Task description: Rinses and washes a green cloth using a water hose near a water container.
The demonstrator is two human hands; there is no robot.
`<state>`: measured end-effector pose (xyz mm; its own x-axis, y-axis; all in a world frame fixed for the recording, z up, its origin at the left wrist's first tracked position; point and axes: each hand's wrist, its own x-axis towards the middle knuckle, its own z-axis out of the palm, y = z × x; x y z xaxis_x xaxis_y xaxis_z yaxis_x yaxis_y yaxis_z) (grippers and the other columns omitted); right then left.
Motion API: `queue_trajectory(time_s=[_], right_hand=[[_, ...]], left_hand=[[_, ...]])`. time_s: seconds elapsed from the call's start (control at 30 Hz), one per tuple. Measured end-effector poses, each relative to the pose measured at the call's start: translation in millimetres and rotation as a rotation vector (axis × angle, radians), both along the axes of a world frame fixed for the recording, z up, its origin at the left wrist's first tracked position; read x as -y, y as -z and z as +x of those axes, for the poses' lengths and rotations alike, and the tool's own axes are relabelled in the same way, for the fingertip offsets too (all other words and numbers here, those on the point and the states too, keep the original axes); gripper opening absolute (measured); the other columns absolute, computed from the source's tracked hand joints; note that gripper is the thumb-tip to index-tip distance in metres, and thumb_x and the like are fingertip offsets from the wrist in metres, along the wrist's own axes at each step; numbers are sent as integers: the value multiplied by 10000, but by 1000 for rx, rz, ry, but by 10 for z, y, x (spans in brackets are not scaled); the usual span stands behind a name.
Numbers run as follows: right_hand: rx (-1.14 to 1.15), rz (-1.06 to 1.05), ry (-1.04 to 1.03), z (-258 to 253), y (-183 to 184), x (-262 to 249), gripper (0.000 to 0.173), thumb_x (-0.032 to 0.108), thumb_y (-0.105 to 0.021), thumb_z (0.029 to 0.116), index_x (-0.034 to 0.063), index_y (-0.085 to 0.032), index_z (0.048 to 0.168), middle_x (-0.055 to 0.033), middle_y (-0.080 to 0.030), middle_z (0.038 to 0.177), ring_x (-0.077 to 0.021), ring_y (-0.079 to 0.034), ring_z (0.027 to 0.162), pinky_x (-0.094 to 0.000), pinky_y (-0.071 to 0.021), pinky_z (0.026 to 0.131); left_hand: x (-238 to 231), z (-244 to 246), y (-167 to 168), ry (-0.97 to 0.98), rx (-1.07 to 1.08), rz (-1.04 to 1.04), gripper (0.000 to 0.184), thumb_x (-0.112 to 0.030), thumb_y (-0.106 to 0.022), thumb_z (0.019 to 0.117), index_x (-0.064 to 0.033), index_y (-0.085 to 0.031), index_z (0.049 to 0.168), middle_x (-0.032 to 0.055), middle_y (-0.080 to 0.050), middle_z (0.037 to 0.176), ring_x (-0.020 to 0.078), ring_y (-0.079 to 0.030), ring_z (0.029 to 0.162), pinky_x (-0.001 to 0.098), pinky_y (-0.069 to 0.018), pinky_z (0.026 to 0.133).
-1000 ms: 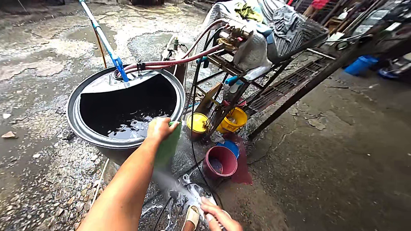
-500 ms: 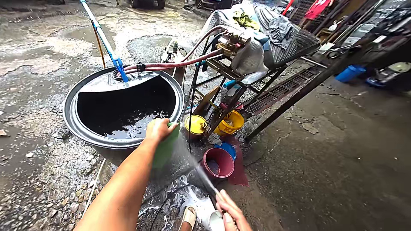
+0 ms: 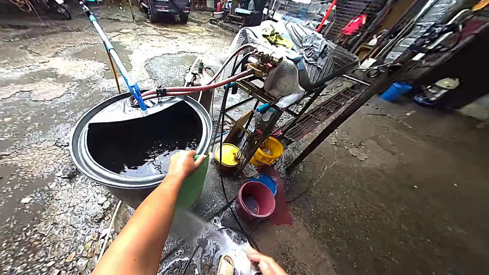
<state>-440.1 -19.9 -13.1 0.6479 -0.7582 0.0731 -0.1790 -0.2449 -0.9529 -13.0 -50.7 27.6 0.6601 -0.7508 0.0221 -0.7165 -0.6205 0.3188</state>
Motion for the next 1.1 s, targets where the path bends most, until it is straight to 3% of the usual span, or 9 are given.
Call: queue_trajectory(time_s=[0.1, 0.23, 0.33, 0.43, 0.53, 0.63, 0.73, 0.97, 1.1], right_hand=[[109, -14, 148, -136, -530, 404, 427, 149, -321, 1063, -11, -708, 1145, -124, -731, 1217, -254, -667, 1202, -436, -559, 1013], [425, 214, 275, -239, -992, 1105, 452, 211, -297, 1055, -41, -666, 1124, -234, -693, 1236, -356, -667, 1172, -506, -557, 1002], [420, 365, 241, -206, -962, 1254, 475, 224, -272, 1061, -23, -669, 1145, -219, -695, 1236, -340, -674, 1155, -490, -557, 1001], [410, 464, 194, -77, -855, 1168, 473, 192, -263, 1062, -31, -674, 1135, -219, -705, 1215, -343, -681, 1144, -487, -557, 1006], [396, 461, 146, 38, -766, 1059, 456, 177, -285, 1065, -35, -684, 1131, -222, -706, 1217, -349, -681, 1139, -483, -557, 1001], [352, 299, 70, 119, -655, 829, 439, 183, -331, 1048, -20, -713, 1118, -195, -721, 1205, -344, -676, 1158, -502, -557, 1005], [272, 45, -5, 210, -657, 536, 421, 179, -351, 1053, 32, -741, 1108, -97, -750, 1188, -244, -685, 1179, -444, -559, 1035], [180, 5, -257, 457, -224, -160, 352, 143, -423, 1064, 9, -742, 1130, -127, -697, 1307, -214, -632, 1279, -417, -526, 1099], [137, 37, -391, 511, 73, -359, 323, 126, -447, 1055, 2, -733, 1141, -146, -668, 1351, -201, -610, 1309, -386, -505, 1121]], left_hand=[[-49, -40, 32, 16, 3, -10, 587, -664, -484, 989, -125, -660, 842, 133, -677, 781, 352, -698, 813, 593, -541, 683], [-81, 9, 49, 96, 10, -121, 459, -573, -571, 998, -131, -686, 956, 135, -694, 799, 362, -702, 809, 623, -550, 707], [-123, 63, 68, 102, -135, -178, 364, -486, -628, 1000, -140, -734, 1050, 142, -733, 896, 353, -712, 881, 650, -544, 810], [-211, 131, 7, 99, -439, -217, 288, -356, -615, 1039, -94, -734, 1056, 148, -724, 896, 294, -696, 812, 573, -557, 786], [-168, 260, -130, 138, -591, -127, 252, -233, -608, 1046, -27, -719, 1139, 180, -733, 998, 293, -710, 917, 545, -559, 892], [-139, 263, -199, 163, -502, 19, 257, -244, -589, 1049, -52, -725, 1153, 177, -733, 1050, 313, -707, 991, 577, -540, 939], [-86, 226, -166, 180, -361, 59, 292, -290, -529, 1073, -83, -721, 1150, 176, -732, 1035, 340, -704, 995, 617, -531, 919], [-251, -26, 29, 136, 15, -107, 317, -374, -479, 1086, -168, -709, 1161, 96, -741, 1049, 302, -717, 1014, 609, -561, 870], [-262, -35, 56, 115, 27, -129, 285, -367, -495, 1078, -191, -713, 1135, 79, -746, 1019, 293, -722, 984, 613, -565, 838]])
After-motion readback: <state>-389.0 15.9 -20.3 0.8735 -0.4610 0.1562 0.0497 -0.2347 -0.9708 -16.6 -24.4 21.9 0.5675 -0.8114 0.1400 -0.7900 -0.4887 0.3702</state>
